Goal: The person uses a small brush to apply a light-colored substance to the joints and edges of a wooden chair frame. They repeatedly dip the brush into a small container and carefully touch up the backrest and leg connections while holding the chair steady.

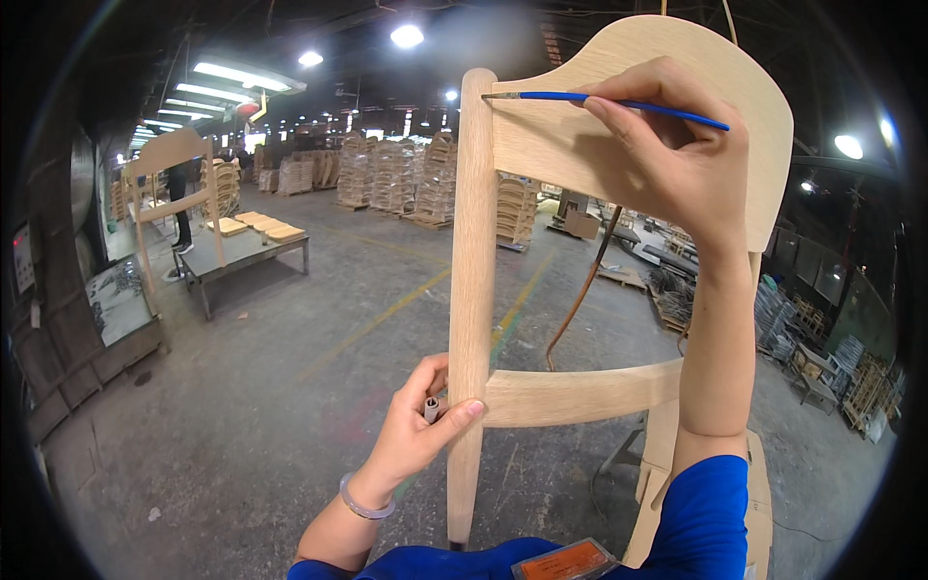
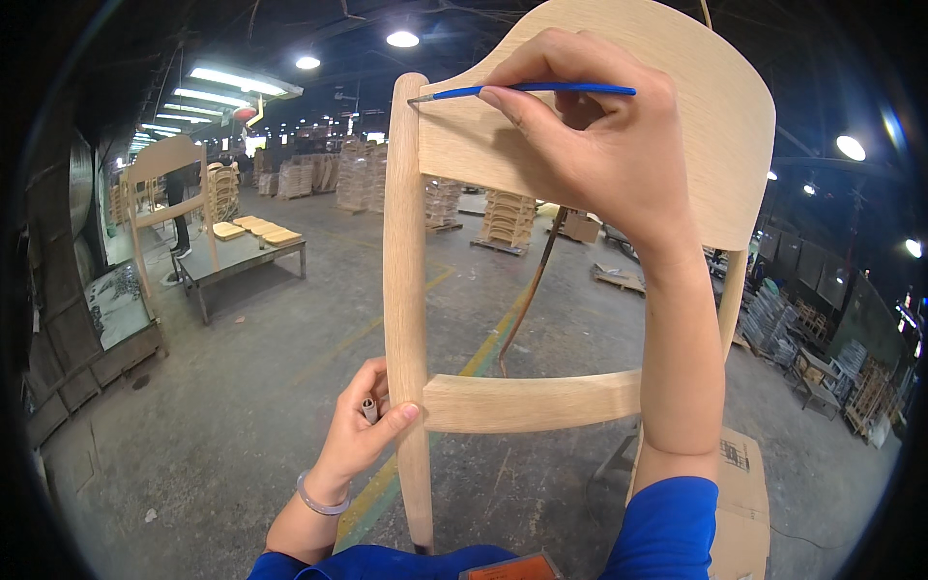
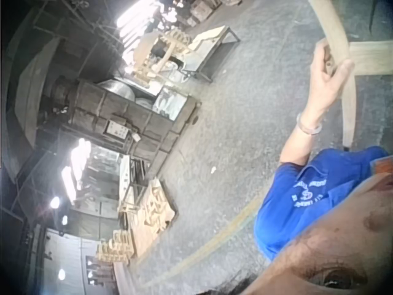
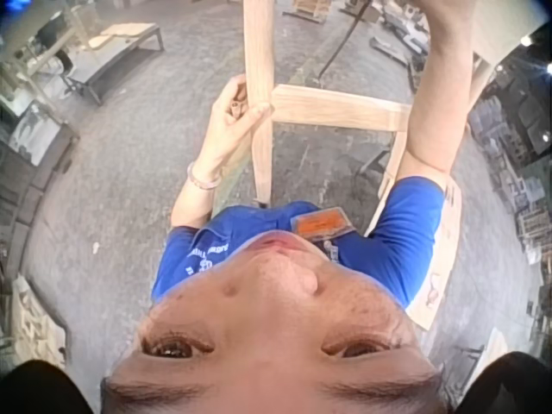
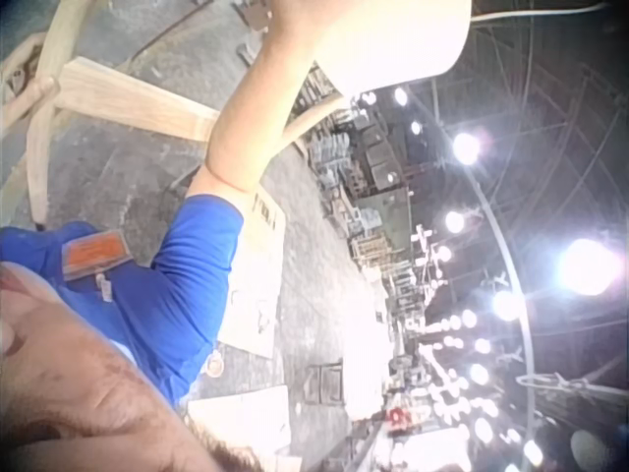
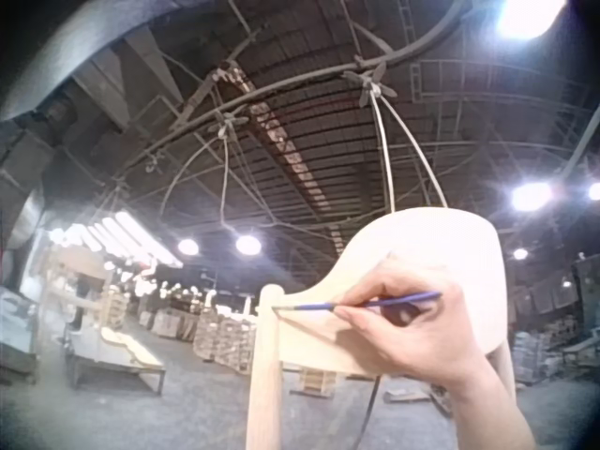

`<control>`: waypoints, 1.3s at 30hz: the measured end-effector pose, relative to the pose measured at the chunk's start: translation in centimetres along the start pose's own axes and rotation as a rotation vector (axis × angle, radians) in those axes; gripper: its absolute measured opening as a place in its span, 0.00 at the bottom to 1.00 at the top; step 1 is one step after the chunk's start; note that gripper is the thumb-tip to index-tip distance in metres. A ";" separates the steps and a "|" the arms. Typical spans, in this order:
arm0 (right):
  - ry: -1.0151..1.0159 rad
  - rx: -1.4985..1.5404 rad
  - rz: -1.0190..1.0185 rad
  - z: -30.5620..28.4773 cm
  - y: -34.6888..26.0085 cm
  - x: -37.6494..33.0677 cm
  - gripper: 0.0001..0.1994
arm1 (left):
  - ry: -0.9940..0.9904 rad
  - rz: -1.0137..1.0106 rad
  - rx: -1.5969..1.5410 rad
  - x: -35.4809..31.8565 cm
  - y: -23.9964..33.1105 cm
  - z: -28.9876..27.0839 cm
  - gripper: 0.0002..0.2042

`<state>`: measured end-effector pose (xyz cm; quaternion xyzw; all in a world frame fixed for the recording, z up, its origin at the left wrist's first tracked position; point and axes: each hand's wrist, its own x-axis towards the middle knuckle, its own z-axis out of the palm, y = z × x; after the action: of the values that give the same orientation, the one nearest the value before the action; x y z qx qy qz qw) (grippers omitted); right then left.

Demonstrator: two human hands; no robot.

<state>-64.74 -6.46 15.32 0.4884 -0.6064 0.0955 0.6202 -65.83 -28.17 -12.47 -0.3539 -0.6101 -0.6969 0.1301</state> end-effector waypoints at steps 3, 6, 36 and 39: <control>-0.008 0.001 -0.007 0.2 0.1 0.0 0.03 | 0.001 0.015 0.020 0.0 0.1 -0.2 0.25; -0.007 0.005 -0.017 0.1 0.1 0.0 0.03 | 0.005 0.006 0.018 -0.1 0.2 -0.1 0.26; -0.008 0.036 0.010 3.5 -1.1 1.6 0.03 | 0.018 -0.008 0.024 -0.9 1.1 -3.7 0.26; 0.000 0.032 -0.010 3.8 -1.2 1.7 0.03 | 0.016 -0.010 0.016 -0.9 1.0 -4.0 0.26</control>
<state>-66.02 -10.61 15.37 0.5011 -0.6025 0.1019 0.6128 -65.88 -32.38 -12.28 -0.3444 -0.6162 -0.6955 0.1342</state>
